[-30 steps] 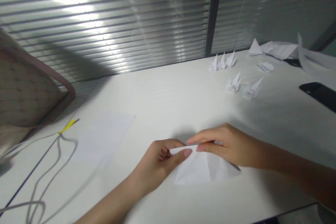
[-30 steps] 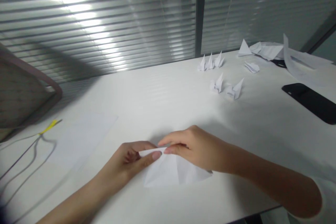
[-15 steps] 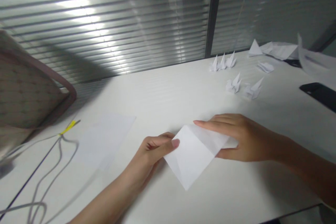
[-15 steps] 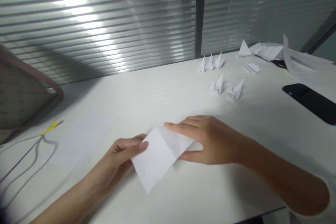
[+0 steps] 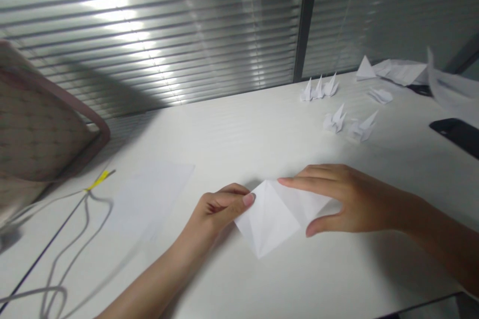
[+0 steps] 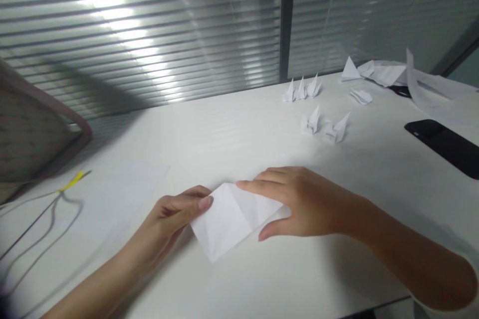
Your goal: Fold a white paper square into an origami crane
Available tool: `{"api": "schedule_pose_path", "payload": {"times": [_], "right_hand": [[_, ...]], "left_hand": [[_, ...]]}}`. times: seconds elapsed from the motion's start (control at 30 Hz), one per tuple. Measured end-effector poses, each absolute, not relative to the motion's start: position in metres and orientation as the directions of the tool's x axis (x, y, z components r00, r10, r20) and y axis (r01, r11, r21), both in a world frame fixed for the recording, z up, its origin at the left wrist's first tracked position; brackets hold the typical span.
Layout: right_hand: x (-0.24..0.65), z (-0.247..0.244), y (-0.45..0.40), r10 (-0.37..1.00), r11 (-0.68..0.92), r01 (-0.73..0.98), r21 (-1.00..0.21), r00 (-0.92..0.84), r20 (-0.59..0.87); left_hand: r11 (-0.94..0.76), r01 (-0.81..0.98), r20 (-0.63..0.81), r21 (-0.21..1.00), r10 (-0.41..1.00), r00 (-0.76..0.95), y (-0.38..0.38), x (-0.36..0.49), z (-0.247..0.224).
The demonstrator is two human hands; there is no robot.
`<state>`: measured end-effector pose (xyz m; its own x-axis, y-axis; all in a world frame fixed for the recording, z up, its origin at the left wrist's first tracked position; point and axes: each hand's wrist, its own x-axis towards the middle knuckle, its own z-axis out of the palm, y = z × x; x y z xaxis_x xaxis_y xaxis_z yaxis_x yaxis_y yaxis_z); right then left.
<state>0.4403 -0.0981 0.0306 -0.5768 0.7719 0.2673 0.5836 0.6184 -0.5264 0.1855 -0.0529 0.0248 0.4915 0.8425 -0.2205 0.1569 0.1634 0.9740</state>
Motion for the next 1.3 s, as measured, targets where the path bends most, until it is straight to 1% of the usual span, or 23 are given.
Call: {"api": "schedule_pose_path", "payload": {"times": [0.1, 0.2, 0.27, 0.33, 0.4, 0.5, 0.6, 0.7, 0.87, 0.93, 1.13, 1.3], "right_hand": [[0.440, 0.029, -0.098, 0.765, 0.635, 0.597, -0.490, -0.575, 0.290], [0.438, 0.025, -0.096, 0.755, 0.655, 0.610, -0.447, -0.556, 0.347], [0.435, 0.022, -0.096, 0.736, 0.676, 0.626, -0.388, -0.546, 0.400], [0.431, 0.020, -0.096, 0.696, 0.702, 0.656, -0.278, -0.546, 0.468], [0.426, 0.018, -0.097, 0.633, 0.708, 0.695, -0.125, -0.547, 0.548], [0.418, 0.017, -0.099, 0.551, 0.666, 0.742, 0.074, -0.556, 0.622], [0.412, 0.016, -0.100, 0.496, 0.649, 0.743, 0.163, -0.576, 0.650], [0.407, 0.014, -0.100, 0.451, 0.658, 0.732, 0.177, -0.571, 0.686], [0.403, 0.011, -0.102, 0.457, 0.680, 0.721, 0.135, -0.560, 0.691], [0.403, 0.012, -0.103, 0.448, 0.687, 0.714, 0.136, -0.563, 0.695], [0.398, 0.017, -0.109, 0.421, 0.671, 0.718, 0.186, -0.575, 0.701], [0.396, 0.021, -0.115, 0.424, 0.659, 0.731, 0.177, -0.556, 0.715]], "left_hand": [[0.158, 0.144, -0.210, 0.977, 0.844, 0.493, -0.054, 0.186, 0.025], [0.117, 0.186, -0.200, 0.975, 0.827, 0.526, -0.055, 0.187, 0.025], [0.091, 0.216, -0.199, 0.972, 0.806, 0.557, -0.056, 0.188, 0.025], [0.081, 0.228, -0.202, 0.970, 0.788, 0.582, -0.058, 0.188, 0.022], [0.083, 0.226, -0.206, 0.971, 0.776, 0.597, -0.059, 0.189, 0.018], [0.147, 0.180, -0.227, 0.973, 0.766, 0.601, -0.063, 0.193, 0.013], [0.204, 0.132, -0.242, 0.970, 0.771, 0.589, -0.069, 0.198, 0.012], [0.177, 0.148, -0.230, 0.973, 0.781, 0.580, -0.073, 0.200, 0.016], [0.138, 0.187, -0.219, 0.973, 0.811, 0.543, -0.074, 0.200, 0.017], [0.126, 0.183, -0.207, 0.975, 0.818, 0.536, -0.074, 0.200, 0.014], [0.198, 0.104, -0.223, 0.975, 0.835, 0.502, -0.077, 0.204, 0.007], [0.183, 0.131, -0.221, 0.974, 0.889, 0.402, -0.083, 0.208, 0.014]]}}
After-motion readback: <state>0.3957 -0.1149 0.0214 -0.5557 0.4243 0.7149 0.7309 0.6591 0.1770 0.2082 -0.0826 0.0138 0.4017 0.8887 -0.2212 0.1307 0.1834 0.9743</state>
